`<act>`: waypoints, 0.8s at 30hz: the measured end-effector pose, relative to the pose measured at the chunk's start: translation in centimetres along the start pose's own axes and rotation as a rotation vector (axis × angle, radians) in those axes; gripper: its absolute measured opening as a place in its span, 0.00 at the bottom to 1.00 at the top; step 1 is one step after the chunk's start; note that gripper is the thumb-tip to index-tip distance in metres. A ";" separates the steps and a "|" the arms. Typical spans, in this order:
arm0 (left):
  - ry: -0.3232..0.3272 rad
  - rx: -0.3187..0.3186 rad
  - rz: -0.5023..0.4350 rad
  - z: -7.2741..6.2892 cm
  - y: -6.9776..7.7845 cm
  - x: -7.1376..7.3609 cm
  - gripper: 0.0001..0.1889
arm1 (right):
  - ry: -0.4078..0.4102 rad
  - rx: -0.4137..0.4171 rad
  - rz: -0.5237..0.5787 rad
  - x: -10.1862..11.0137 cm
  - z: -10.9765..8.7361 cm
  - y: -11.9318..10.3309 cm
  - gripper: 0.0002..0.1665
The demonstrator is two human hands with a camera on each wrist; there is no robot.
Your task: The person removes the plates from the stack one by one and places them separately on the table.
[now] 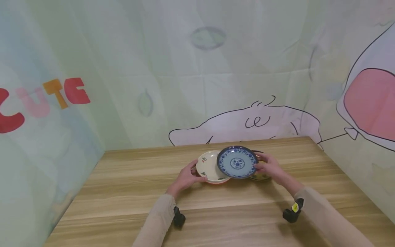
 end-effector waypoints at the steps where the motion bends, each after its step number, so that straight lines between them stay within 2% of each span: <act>1: 0.000 0.005 0.001 0.0 0.0 0.0 0.50 | 0.004 0.002 0.003 0.3 -0.2 0.0 0.36; 12: -0.008 0.004 0.020 -0.3 0.1 0.1 0.51 | 0.013 0.035 0.028 2.5 -1.8 0.0 0.37; 24: -0.002 0.007 0.027 -0.3 0.2 0.0 0.51 | 0.056 0.005 0.032 5.3 -3.0 0.6 0.38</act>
Point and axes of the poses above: each hand's wrist, its own z-axis towards the middle knuckle, its own x-axis out of the back of the hand, y = z × x, the point moved 5 cm from there along z, towards the middle knuckle, and after that the axes turned 4 degrees about x, right-handed, at the moved point
